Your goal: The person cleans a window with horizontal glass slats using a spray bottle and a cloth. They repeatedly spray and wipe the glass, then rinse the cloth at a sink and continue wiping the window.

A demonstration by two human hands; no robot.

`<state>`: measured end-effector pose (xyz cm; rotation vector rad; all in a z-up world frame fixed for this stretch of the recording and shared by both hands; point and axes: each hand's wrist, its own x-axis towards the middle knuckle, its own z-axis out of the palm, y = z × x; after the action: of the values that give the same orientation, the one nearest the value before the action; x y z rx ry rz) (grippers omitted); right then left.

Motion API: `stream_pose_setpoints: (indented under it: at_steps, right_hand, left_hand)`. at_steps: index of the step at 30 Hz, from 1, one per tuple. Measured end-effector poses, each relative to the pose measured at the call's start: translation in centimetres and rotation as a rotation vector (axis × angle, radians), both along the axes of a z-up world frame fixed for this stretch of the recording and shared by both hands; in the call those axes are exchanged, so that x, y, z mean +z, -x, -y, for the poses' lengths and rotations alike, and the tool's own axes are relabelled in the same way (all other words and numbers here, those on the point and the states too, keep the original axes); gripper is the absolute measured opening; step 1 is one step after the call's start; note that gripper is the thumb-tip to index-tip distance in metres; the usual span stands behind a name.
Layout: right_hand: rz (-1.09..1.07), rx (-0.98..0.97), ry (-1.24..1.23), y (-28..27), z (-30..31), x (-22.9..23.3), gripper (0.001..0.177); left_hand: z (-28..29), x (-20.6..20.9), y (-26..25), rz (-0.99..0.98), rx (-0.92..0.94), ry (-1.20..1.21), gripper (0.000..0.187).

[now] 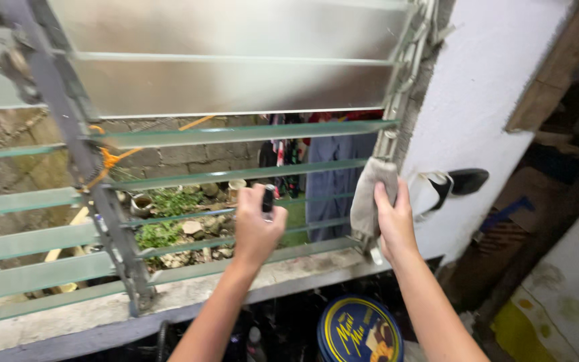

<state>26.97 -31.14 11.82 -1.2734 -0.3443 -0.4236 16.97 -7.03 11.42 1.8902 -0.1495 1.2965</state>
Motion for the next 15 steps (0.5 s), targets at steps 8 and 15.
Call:
stream_pose_setpoints:
  at_steps: [8, 15]
  right_hand:
    - [0.900, -0.440, 0.769, 1.1, -14.1, 11.8, 0.052]
    - [0.961, -0.174, 0.928, 0.8, -24.4, 13.5, 0.044]
  left_hand:
    - [-12.6, 9.6, 4.7, -0.194, 0.421, -0.143, 0.046]
    - [-17.8, 12.3, 5.6, -0.345, 0.591, -0.195, 0.049]
